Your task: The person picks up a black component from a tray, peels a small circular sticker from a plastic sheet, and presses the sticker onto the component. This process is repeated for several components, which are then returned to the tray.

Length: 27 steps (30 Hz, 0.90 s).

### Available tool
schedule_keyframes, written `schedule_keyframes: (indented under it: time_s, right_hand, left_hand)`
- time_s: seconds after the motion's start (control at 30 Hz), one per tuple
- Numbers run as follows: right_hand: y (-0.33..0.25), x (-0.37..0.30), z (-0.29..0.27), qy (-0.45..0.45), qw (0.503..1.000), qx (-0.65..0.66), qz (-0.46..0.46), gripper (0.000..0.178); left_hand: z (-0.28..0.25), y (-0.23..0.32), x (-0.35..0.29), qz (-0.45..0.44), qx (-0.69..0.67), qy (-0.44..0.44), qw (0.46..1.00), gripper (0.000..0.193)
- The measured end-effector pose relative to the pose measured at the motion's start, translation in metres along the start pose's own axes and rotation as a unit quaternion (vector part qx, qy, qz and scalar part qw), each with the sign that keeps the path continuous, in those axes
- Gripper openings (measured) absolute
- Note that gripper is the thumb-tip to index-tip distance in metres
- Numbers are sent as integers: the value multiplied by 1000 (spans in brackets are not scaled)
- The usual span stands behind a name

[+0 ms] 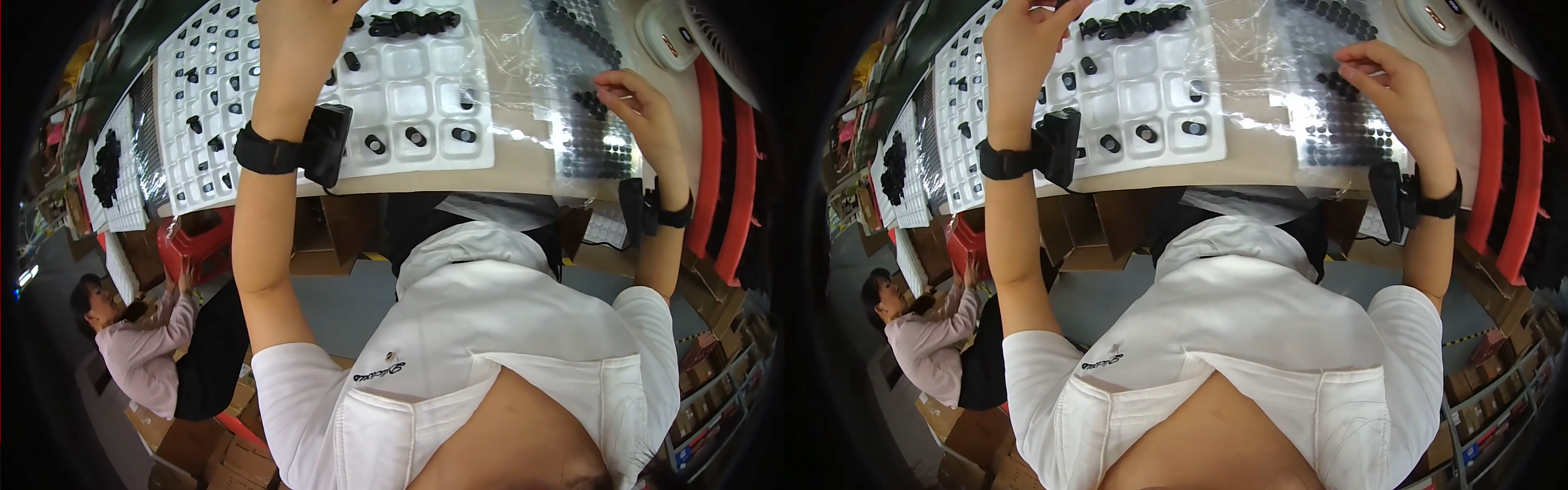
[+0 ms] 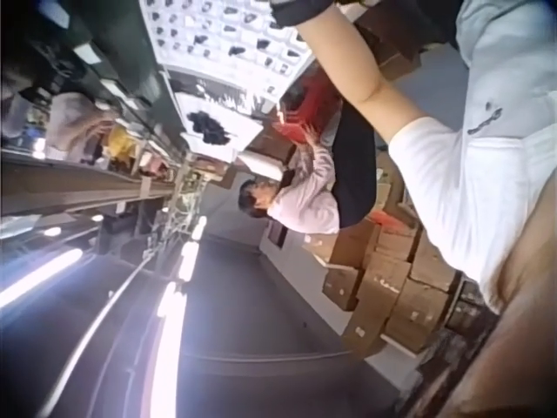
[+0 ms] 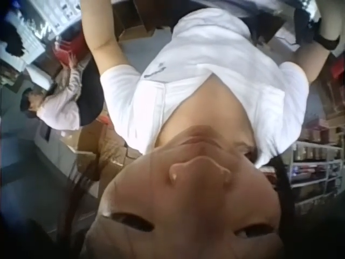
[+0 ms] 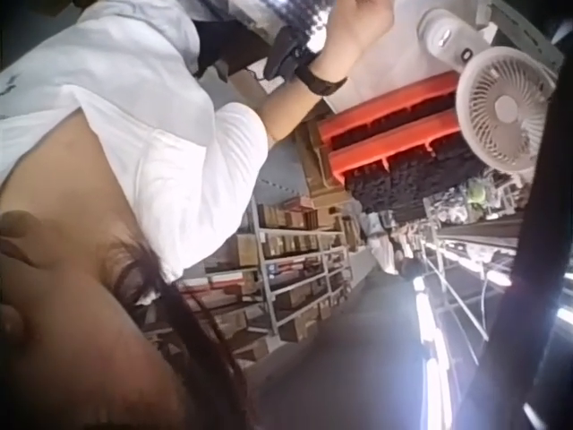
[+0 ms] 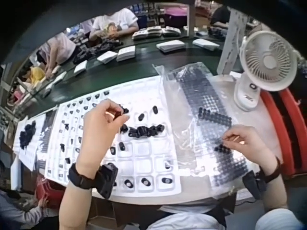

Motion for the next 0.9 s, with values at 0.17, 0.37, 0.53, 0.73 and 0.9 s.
schedule_keyframes:
  time_s: [0.17,0.37,0.53,0.73,0.9]
  right_hand:
    - [14,5,17,-6,1000,-10,26,13]
    - [20,7,35,16,997,-70,-14,10]
    - [18,8,44,43,997,-62,-27,9]
    - [3,6,28,58,995,-76,-27,7]
    - [-8,10,16,24,992,-123,-19,7]
  left_hand:
    - [14,-12,7,-60,5,-25,998,11]
    - [28,-34,6,15,-405,-99,909,10]
    - [16,-41,4,46,-49,-23,997,11]
    - [0,-31,2,18,-85,-47,995,17]
    - [-9,-27,2,-17,-123,-81,989,24]
Point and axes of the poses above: each hand's wrist, its own x-axis towards the middle knuckle, its own z-axis out of the palm, y = z × x, the point moved 6 cm from there along x, towards the middle knuckle, and after that the axes turned 6 degrees about -z, right-handed, at the moved point
